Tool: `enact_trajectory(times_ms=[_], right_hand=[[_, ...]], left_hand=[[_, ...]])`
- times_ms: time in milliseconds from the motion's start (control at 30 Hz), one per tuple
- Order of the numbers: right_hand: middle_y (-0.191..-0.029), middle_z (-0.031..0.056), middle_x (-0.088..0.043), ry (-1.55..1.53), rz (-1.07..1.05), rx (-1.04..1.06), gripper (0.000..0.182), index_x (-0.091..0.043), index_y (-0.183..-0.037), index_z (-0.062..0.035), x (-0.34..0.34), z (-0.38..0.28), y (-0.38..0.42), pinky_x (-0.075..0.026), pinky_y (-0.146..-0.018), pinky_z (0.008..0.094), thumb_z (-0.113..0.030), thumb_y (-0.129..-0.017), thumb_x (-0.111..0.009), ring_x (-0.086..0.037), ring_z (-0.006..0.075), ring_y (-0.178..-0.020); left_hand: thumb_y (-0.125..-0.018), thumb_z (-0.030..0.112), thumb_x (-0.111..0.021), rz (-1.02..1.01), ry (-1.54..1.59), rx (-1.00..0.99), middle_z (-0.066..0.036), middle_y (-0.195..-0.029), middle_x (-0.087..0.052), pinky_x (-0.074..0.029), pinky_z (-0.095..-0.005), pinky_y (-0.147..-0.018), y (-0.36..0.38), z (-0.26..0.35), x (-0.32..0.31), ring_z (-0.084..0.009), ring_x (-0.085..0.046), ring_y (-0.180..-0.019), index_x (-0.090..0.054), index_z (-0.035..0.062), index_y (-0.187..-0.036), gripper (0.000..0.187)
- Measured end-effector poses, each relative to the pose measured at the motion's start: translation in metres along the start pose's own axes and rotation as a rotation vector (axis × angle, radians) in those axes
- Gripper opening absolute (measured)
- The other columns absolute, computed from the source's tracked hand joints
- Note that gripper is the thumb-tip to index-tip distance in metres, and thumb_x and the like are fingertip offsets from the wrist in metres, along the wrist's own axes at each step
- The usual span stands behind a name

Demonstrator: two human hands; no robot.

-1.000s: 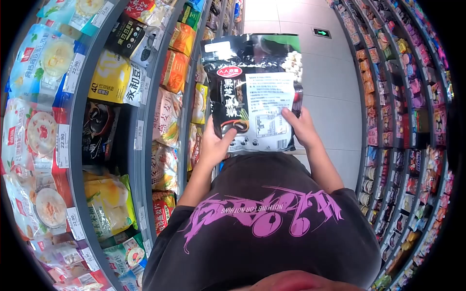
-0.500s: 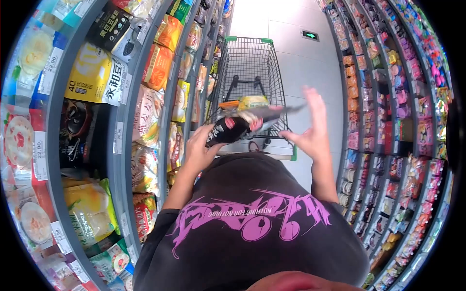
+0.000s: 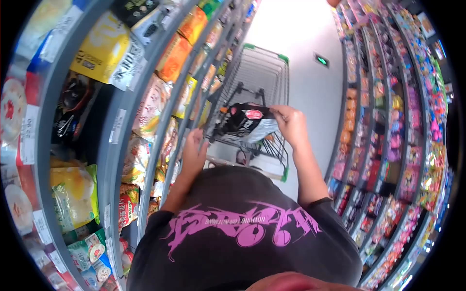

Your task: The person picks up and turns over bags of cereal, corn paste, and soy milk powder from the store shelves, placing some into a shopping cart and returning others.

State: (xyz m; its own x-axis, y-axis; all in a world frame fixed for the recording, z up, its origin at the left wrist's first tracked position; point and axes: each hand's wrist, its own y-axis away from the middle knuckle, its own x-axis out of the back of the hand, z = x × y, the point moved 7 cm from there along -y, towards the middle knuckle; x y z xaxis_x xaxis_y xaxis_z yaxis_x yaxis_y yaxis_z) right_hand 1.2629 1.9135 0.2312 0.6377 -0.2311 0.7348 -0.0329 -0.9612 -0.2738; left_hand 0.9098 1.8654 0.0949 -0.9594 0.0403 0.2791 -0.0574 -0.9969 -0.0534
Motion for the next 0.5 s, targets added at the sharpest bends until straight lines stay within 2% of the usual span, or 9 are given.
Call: enact_trajectory(times_ms=[33, 100, 167, 200, 267, 400, 467, 500], right_hand=[[-0.100, 0.0127, -0.081, 0.050, -0.018, 0.005, 0.015, -0.083, -0.107, -0.0134, -0.010, 0.010, -0.016, -0.062, -0.078, 0.0444, -0.014, -0.093, -0.076, -0.077, 0.0369, -0.091], [-0.098, 0.0127, -0.080, 0.152, -0.056, 0.009, 0.014, -0.083, -0.106, -0.0165, -0.030, 0.029, -0.041, -0.061, -0.077, 0.0463, -0.017, -0.094, -0.076, -0.077, 0.0373, -0.090], [-0.100, 0.0139, -0.080, 0.258, -0.119, 0.005, 0.016, -0.084, -0.108, -0.0184, -0.056, 0.055, -0.063, -0.061, -0.077, 0.0475, -0.021, -0.097, -0.074, -0.077, 0.0381, -0.091], [-0.101, 0.0145, -0.079, 0.314, -0.148, -0.002, 0.017, -0.084, -0.109, -0.0193, -0.071, 0.072, -0.072, -0.062, -0.077, 0.0481, -0.024, -0.098, -0.072, -0.077, 0.0384, -0.092], [-0.100, 0.0148, -0.079, 0.400, -0.233, -0.027, 0.018, -0.084, -0.108, -0.0212, -0.110, 0.116, -0.085, -0.061, -0.077, 0.0494, -0.025, -0.099, -0.070, -0.077, 0.0386, -0.092], [-0.100, 0.0138, -0.080, 0.522, -0.388, -0.041, 0.020, -0.083, -0.108, -0.0189, -0.199, 0.208, -0.074, -0.061, -0.081, 0.0510, -0.023, -0.100, -0.065, -0.077, 0.0396, -0.095], [-0.110, 0.0184, -0.080, 0.529, -0.540, -0.198, 0.026, -0.083, -0.112, -0.0155, -0.257, 0.281, -0.045, -0.061, -0.090, 0.0516, -0.030, -0.104, -0.063, -0.078, 0.0388, -0.102], [-0.111, 0.0197, -0.080, 0.505, -0.629, -0.239, 0.026, -0.083, -0.114, -0.0133, -0.272, 0.295, -0.023, -0.061, -0.092, 0.0508, -0.029, -0.103, -0.064, -0.078, 0.0395, -0.104]], left_hand=[[-0.105, 0.002, -0.065, 0.014, -0.065, 0.047, -0.024, -0.144, -0.063, -0.049, -0.0416, -0.116, 0.005, -0.006, 0.013, -0.0310, -0.063, -0.135, -0.042, -0.0046, -0.152, 0.054], [-0.105, 0.002, -0.065, 0.038, -0.195, 0.091, -0.021, -0.132, -0.069, -0.053, -0.0410, -0.108, 0.021, -0.012, 0.036, -0.0291, -0.069, -0.124, -0.044, -0.0046, -0.150, 0.050], [-0.105, 0.005, -0.066, 0.090, -0.111, 0.107, -0.019, -0.122, -0.073, -0.054, -0.0404, -0.102, 0.042, -0.017, 0.045, -0.0279, -0.072, -0.117, -0.046, -0.0036, -0.147, 0.047], [-0.105, 0.007, -0.067, 0.096, -0.254, 0.136, -0.021, -0.121, -0.074, -0.054, -0.0402, -0.101, 0.056, -0.029, 0.049, -0.0270, -0.073, -0.115, -0.047, -0.0030, -0.146, 0.047], [-0.105, 0.006, -0.066, 0.110, -0.172, 0.195, -0.018, -0.116, -0.076, -0.055, -0.0392, -0.099, 0.081, -0.046, 0.049, -0.0269, -0.074, -0.108, -0.048, -0.0013, -0.145, 0.045], [-0.103, 0.005, -0.069, 0.020, -0.209, 0.267, -0.015, -0.115, -0.077, -0.057, -0.0394, -0.100, 0.105, -0.042, 0.052, -0.0269, -0.076, -0.111, -0.046, 0.0010, -0.147, 0.050], [-0.102, 0.005, -0.070, 0.009, -0.289, 0.304, -0.015, -0.115, -0.078, -0.057, -0.0391, -0.100, 0.109, -0.026, 0.055, -0.0275, -0.076, -0.111, -0.046, 0.0016, -0.147, 0.052], [-0.101, 0.005, -0.070, 0.020, -0.289, 0.298, -0.015, -0.115, -0.078, -0.057, -0.0390, -0.100, 0.110, -0.022, 0.056, -0.0279, -0.076, -0.111, -0.046, 0.0017, -0.148, 0.052]])
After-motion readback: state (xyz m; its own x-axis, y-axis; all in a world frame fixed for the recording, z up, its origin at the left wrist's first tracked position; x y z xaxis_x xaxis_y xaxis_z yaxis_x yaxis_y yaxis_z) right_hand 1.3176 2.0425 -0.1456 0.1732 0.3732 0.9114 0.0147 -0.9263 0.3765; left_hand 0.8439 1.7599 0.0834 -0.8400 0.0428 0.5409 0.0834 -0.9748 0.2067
